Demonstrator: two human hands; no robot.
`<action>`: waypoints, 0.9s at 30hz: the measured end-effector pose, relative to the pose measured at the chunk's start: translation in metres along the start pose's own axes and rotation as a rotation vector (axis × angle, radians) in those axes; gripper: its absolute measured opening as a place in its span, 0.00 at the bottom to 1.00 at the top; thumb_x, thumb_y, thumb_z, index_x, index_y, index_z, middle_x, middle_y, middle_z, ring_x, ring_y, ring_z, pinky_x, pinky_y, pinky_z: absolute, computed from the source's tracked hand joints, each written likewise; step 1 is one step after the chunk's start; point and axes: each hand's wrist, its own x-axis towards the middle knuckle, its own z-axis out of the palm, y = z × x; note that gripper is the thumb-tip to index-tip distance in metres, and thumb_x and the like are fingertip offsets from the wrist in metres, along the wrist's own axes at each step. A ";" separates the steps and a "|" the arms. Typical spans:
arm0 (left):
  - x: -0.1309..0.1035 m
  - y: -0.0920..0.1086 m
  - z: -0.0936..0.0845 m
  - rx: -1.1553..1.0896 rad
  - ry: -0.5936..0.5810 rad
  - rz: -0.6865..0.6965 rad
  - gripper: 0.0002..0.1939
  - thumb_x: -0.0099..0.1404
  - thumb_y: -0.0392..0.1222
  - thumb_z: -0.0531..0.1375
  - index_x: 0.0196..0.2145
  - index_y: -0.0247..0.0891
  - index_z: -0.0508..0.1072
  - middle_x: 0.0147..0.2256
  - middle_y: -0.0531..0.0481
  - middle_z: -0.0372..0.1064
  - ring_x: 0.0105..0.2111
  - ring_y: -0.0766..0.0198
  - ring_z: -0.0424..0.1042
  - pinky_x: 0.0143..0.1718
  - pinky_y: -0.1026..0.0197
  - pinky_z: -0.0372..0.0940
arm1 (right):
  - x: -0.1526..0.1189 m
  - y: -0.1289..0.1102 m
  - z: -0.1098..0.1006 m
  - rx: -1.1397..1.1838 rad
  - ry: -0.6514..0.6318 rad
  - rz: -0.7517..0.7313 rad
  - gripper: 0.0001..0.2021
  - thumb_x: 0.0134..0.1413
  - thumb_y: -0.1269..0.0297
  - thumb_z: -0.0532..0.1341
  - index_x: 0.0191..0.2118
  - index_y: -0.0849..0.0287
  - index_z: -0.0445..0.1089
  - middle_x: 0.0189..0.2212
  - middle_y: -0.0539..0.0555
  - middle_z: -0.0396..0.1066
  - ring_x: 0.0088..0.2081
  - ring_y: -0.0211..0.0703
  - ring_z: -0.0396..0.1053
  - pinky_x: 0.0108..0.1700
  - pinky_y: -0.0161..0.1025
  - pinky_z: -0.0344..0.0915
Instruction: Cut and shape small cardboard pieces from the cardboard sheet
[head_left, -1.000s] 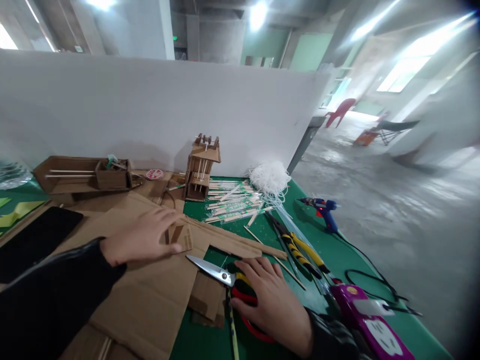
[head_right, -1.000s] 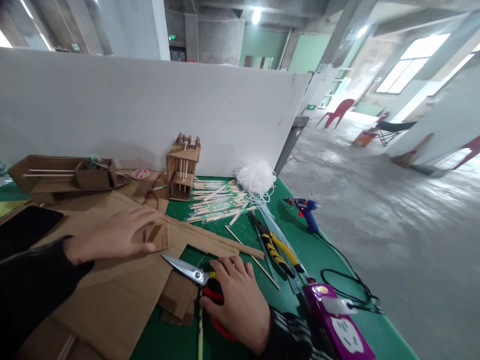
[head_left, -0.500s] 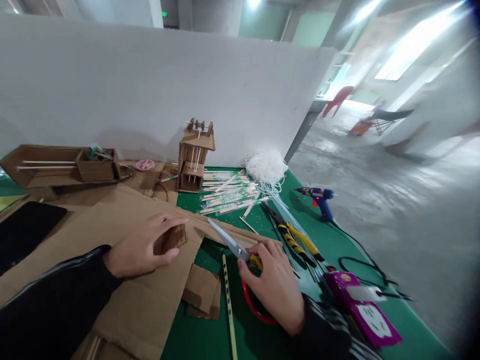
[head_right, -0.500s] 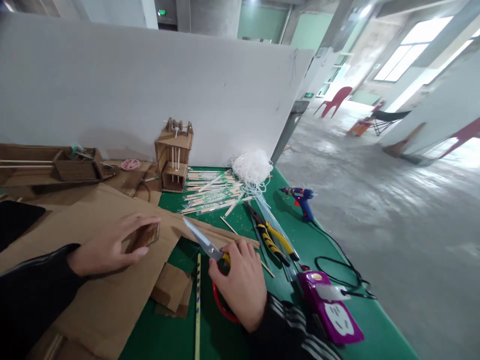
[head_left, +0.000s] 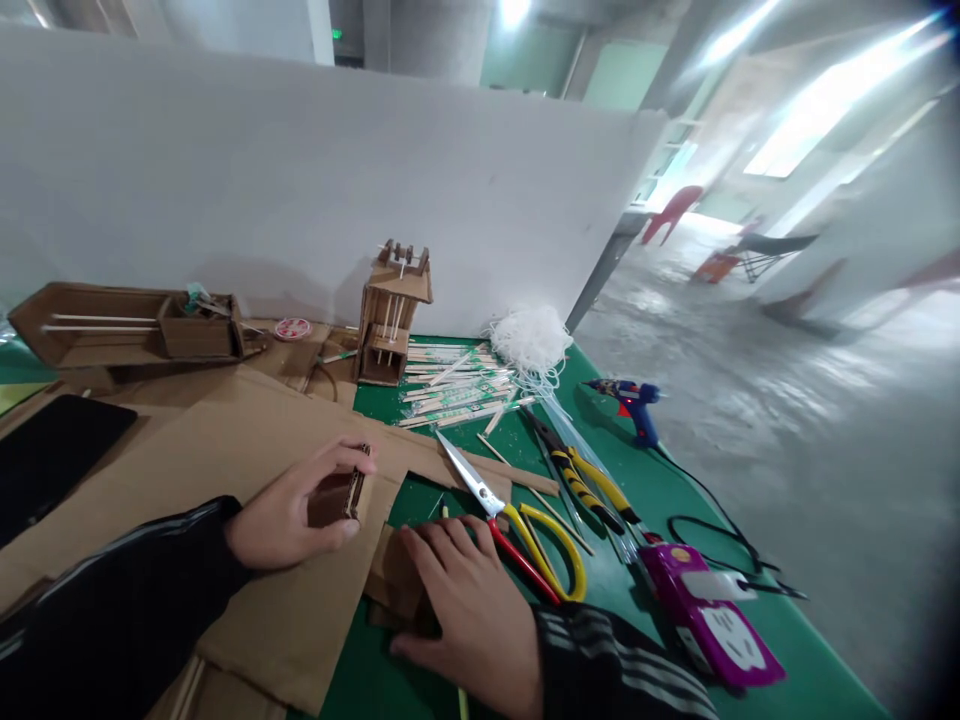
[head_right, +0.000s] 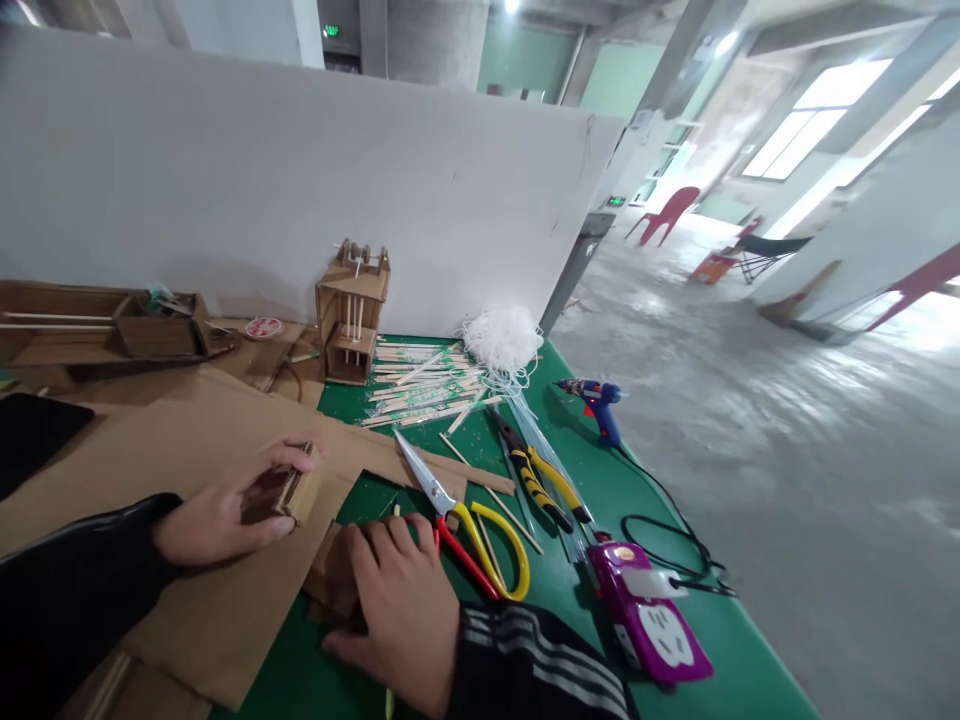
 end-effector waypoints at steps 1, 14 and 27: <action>0.000 -0.001 0.001 -0.021 0.000 -0.013 0.24 0.59 0.33 0.59 0.53 0.44 0.62 0.58 0.40 0.58 0.63 0.52 0.57 0.60 0.49 0.58 | 0.002 -0.002 0.001 -0.009 -0.007 0.002 0.35 0.51 0.46 0.66 0.61 0.55 0.60 0.52 0.58 0.69 0.53 0.57 0.61 0.60 0.57 0.46; 0.000 0.004 0.000 -0.086 0.087 -0.186 0.23 0.64 0.46 0.59 0.55 0.44 0.61 0.55 0.41 0.65 0.59 0.49 0.62 0.55 0.48 0.63 | -0.012 0.022 -0.065 0.536 -0.129 -0.132 0.26 0.49 0.58 0.69 0.56 0.51 0.70 0.47 0.54 0.72 0.48 0.49 0.70 0.53 0.43 0.64; -0.011 0.035 0.069 -0.433 0.063 -0.217 0.35 0.62 0.39 0.63 0.62 0.44 0.52 0.61 0.40 0.59 0.58 0.50 0.64 0.59 0.46 0.61 | 0.003 0.009 -0.017 1.013 0.133 0.024 0.30 0.53 0.71 0.65 0.60 0.55 0.58 0.56 0.57 0.68 0.55 0.50 0.67 0.57 0.52 0.64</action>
